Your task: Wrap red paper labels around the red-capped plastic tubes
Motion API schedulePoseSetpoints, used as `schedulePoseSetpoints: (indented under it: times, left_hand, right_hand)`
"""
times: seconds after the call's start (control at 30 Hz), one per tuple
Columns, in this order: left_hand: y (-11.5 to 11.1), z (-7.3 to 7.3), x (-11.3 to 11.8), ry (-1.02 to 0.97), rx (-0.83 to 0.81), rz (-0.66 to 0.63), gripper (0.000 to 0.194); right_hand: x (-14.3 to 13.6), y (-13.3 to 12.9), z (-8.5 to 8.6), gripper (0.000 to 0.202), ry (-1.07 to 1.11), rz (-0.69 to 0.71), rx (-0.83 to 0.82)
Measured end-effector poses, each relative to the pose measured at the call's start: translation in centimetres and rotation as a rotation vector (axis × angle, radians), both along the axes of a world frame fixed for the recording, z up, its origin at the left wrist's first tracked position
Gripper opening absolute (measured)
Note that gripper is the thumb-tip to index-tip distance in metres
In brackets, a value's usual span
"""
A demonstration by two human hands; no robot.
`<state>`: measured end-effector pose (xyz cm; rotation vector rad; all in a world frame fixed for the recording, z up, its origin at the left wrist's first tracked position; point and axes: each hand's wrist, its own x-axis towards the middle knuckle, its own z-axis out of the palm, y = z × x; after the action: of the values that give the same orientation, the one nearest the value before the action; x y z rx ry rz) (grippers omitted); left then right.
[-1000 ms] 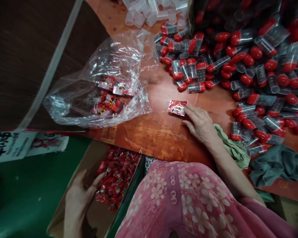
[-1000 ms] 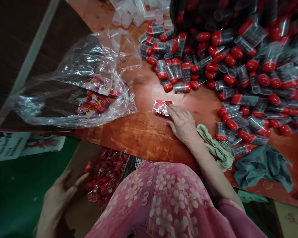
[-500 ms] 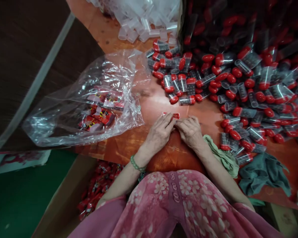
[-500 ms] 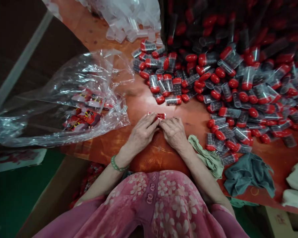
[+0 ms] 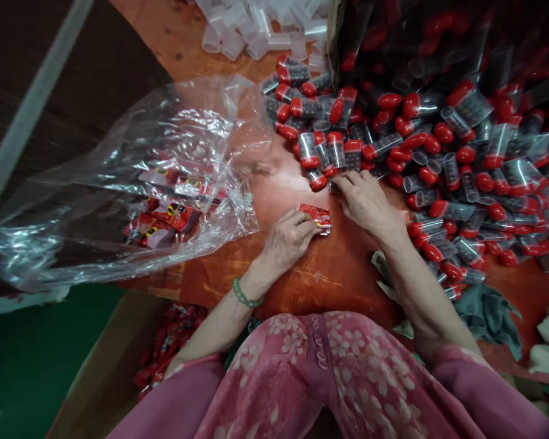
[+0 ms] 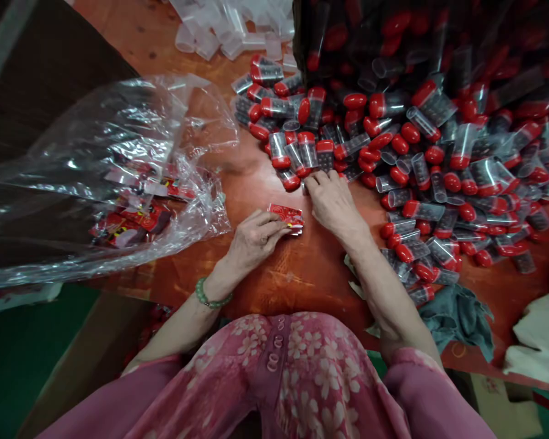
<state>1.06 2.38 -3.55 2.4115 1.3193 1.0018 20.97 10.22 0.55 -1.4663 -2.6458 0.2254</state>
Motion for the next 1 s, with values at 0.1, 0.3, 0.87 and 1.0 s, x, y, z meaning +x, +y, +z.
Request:
schedulePoseSetpoints:
  times: [0.1,0.3,0.87,1.0]
  left_hand:
    - [0.1,0.0,0.0,-0.010,-0.086,0.010,0.029]
    - [0.2,0.5,0.3,-0.001,-0.134,0.045,0.028]
    - [-2.1,4.4,0.3,-0.417,-0.254,0.080,0.010]
    - [-2.7,4.8,0.4,-0.458,-0.307,0.064,0.013]
  right_hand:
    - [-0.9,1.0,-0.4,0.037,-0.119,0.033,-0.006]
    - [-0.9,1.1,-0.5,0.028,-0.172,0.130,0.058]
    - [4.1,-9.8,2.8,0.033,1.218,-0.280,-0.071]
    - [3.8,-10.3,2.7,0.025,1.183,-0.197,-0.160]
